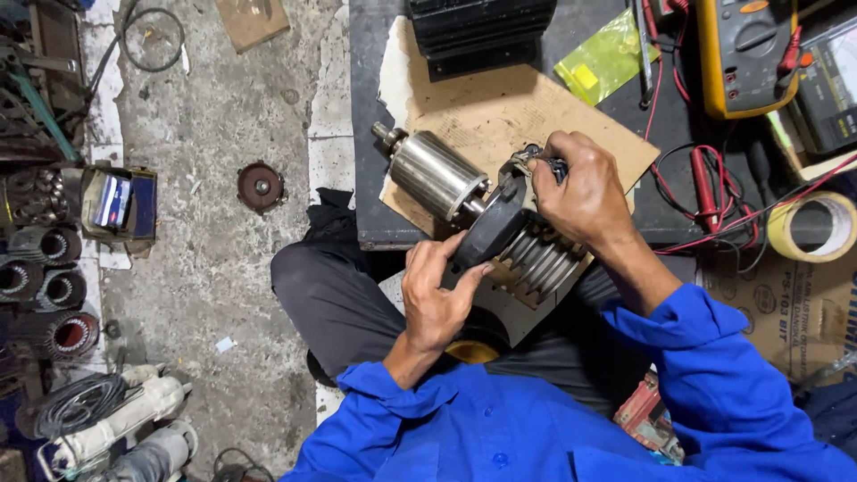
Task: Cleaning and inspecting a motor rotor and pulley assembly using a cloth in a workshop environment.
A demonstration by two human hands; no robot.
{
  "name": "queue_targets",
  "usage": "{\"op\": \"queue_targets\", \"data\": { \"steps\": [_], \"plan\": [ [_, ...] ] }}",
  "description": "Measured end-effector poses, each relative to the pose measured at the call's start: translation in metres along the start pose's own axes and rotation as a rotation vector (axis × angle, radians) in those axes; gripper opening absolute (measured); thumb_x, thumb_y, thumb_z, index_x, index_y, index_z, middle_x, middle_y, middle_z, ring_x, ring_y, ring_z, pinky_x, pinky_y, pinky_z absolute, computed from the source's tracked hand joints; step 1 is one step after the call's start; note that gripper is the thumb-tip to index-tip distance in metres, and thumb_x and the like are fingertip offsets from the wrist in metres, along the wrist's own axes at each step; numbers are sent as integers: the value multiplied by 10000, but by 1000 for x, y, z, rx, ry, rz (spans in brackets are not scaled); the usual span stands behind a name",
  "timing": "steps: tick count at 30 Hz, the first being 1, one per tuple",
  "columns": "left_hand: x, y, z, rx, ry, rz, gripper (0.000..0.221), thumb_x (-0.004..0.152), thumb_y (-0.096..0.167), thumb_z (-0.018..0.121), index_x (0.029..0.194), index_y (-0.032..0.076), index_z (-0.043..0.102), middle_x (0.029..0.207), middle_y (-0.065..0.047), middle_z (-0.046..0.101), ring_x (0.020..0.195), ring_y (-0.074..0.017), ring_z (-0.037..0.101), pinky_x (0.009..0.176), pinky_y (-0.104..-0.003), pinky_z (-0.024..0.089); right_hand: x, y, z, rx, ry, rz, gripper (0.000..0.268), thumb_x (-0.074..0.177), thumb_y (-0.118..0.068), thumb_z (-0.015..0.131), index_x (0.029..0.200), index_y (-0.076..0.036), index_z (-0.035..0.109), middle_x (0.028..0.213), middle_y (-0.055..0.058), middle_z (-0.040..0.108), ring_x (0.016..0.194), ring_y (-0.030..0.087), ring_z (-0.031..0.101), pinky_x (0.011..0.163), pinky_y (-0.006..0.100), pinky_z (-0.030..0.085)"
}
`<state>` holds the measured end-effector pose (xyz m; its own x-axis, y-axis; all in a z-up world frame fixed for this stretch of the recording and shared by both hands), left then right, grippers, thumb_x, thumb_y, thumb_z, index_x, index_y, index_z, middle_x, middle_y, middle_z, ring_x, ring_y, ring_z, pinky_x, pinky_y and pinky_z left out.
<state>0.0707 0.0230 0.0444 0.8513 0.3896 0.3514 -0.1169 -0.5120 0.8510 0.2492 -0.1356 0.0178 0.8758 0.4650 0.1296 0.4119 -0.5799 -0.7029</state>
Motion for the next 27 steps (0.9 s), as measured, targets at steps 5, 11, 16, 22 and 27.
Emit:
{"op": "queue_targets", "data": {
  "steps": [5, 11, 16, 22, 27],
  "plan": [
    [0, 2, -2, -2, -5, -22, 473, 775, 176, 900, 1186, 33, 716, 815, -114, 613, 773, -360, 657, 808, -453, 512, 6, 34, 12, -30, -125, 137, 109, 911, -171, 709, 928, -64, 701, 866, 245, 677, 898, 486, 687, 786, 568, 527],
    [-1, -1, -1, -1, -20, -36, 463, 766, 185, 903, 1173, 48, 726, 813, -106, 618, 775, -355, 663, 810, -453, 513, 3, 29, -26, 73, -83, 189, 217, 961, -194, 699, 1150, -92, 732, 1067, 221, 725, 1083, 446, 674, 922, 541, 516],
    [-1, -4, 0, -4, -24, -36, 469, 769, 186, 905, 1178, 47, 723, 817, -105, 615, 778, -348, 664, 828, -450, 509, -7, -24, -21, 179, -75, 65, 146, 912, -153, 720, 1041, -104, 763, 975, 180, 728, 955, 394, 709, 869, 483, 546],
    [-5, -4, -5, 32, 3, -38, 476, 756, 180, 910, 1175, 47, 727, 829, -103, 626, 792, -342, 670, 850, -450, 510, -9, -14, -2, 152, -51, 77, 84, 946, -165, 698, 956, -83, 710, 866, 187, 678, 858, 401, 687, 784, 500, 530],
    [-8, -8, -1, 28, -4, -60, 482, 748, 176, 915, 1177, 57, 730, 831, -91, 630, 787, -330, 672, 857, -439, 509, -8, 30, 6, 126, -137, 227, 125, 936, -214, 685, 935, -93, 712, 876, 184, 716, 883, 411, 700, 793, 507, 525]
  ]
}}
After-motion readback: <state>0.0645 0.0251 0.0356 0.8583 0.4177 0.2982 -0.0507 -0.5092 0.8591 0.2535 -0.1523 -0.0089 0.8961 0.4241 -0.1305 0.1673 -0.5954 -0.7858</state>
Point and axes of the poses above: each hand's wrist, its own x-axis towards the middle knuckle, its own z-axis out of the palm, y = z × x, the point moved 7 cm from there along x, towards the middle knuckle
